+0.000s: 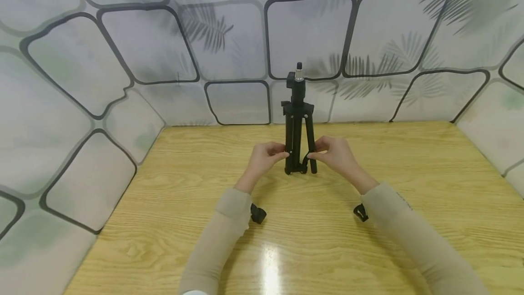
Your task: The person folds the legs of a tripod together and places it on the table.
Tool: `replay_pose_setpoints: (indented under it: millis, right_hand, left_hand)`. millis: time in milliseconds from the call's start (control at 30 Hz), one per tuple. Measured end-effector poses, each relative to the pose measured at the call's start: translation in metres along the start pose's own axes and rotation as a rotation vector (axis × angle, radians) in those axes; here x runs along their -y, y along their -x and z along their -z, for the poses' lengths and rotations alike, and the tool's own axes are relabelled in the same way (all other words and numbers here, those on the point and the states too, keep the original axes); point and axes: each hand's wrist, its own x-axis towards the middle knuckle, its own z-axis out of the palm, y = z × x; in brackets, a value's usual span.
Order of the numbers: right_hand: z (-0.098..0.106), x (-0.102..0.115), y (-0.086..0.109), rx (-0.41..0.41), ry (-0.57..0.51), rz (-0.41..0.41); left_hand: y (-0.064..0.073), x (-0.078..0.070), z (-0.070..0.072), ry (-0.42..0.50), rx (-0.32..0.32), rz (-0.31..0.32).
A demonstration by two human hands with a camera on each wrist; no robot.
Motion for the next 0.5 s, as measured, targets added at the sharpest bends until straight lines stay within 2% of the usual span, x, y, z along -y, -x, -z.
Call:
replay_pose_setpoints:
  millis: [333, 500]
  right_hand:
    - [-0.002, 0.002, 0.001, 0.005, -0.012, -0.017]
    - [-0.004, 0.002, -0.001, -0.007, 0.003, 0.001]
  left_hand:
    - [0.001, -0.003, -0.01, -0.01, -0.084, -0.011]
    - [0.0, -0.004, -0.012, -0.008, -0.089, -0.008]
